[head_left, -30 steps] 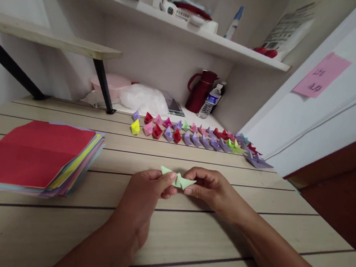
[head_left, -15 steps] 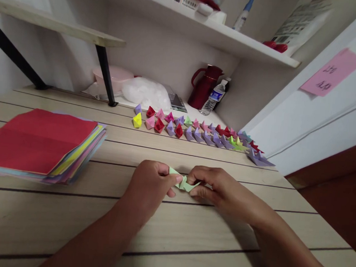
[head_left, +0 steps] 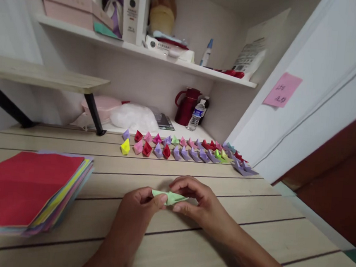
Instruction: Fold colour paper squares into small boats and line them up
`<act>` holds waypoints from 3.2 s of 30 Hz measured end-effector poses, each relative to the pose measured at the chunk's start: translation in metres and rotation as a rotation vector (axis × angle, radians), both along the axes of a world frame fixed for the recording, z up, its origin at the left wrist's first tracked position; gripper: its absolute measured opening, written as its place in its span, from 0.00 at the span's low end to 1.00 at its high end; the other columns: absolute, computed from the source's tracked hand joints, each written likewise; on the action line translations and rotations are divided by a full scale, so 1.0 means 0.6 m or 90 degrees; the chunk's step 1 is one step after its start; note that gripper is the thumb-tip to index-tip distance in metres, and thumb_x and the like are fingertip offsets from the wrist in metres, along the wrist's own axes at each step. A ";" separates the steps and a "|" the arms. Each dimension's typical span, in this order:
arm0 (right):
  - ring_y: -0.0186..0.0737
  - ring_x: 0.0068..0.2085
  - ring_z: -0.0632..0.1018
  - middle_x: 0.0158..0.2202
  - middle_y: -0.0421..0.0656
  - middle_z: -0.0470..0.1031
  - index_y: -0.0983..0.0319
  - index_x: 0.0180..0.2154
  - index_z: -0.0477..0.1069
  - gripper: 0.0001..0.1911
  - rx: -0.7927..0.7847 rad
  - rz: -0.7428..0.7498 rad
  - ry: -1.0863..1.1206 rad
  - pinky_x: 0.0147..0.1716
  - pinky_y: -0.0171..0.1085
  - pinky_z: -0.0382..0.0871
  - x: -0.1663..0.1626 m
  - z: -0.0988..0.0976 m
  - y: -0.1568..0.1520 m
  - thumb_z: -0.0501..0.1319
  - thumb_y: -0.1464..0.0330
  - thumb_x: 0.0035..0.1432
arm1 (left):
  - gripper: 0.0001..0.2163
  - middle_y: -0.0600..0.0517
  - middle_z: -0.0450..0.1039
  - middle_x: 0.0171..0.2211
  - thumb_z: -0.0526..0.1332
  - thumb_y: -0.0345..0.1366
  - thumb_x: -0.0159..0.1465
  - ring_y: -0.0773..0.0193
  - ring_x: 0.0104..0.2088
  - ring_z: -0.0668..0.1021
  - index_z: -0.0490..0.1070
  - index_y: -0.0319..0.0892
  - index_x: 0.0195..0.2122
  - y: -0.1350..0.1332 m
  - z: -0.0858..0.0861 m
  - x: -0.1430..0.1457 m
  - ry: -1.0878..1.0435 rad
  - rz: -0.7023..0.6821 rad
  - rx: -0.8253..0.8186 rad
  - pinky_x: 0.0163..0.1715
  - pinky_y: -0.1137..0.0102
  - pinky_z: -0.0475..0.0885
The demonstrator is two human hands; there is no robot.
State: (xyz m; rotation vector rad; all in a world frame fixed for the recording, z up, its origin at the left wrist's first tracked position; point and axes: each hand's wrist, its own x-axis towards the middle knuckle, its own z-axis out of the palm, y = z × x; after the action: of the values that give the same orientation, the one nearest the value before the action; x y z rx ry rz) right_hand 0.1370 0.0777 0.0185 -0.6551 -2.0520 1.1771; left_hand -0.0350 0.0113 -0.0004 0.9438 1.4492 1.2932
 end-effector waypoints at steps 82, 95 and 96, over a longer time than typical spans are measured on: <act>0.41 0.49 0.75 0.47 0.46 0.75 0.60 0.41 0.74 0.06 -0.030 0.103 -0.006 0.49 0.40 0.67 0.019 0.026 0.012 0.63 0.66 0.62 | 0.04 0.50 0.71 0.45 0.62 0.34 0.58 0.64 0.36 0.78 0.76 0.47 0.28 -0.001 0.004 -0.008 0.399 -0.060 0.255 0.31 0.71 0.72; 0.39 0.44 0.74 0.43 0.44 0.75 0.64 0.26 0.75 0.12 -0.465 0.140 0.098 0.48 0.38 0.64 0.015 0.009 0.017 0.74 0.64 0.47 | 0.08 0.42 0.69 0.54 0.69 0.42 0.48 0.45 0.60 0.68 0.81 0.44 0.26 0.012 -0.004 0.001 0.011 -0.137 0.105 0.60 0.54 0.61; 0.37 0.43 0.74 0.42 0.43 0.75 0.64 0.27 0.76 0.11 -0.481 0.147 0.101 0.46 0.37 0.65 0.016 0.009 0.017 0.73 0.64 0.47 | 0.09 0.42 0.68 0.56 0.70 0.43 0.48 0.44 0.60 0.68 0.81 0.45 0.26 0.013 -0.005 0.000 0.004 -0.140 0.106 0.61 0.52 0.60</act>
State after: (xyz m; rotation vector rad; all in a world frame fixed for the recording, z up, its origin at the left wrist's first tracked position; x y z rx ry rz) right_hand 0.1467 0.0878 0.0238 -0.6381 -1.5443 2.0994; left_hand -0.0352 0.0190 -0.0033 1.1829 1.2170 1.2603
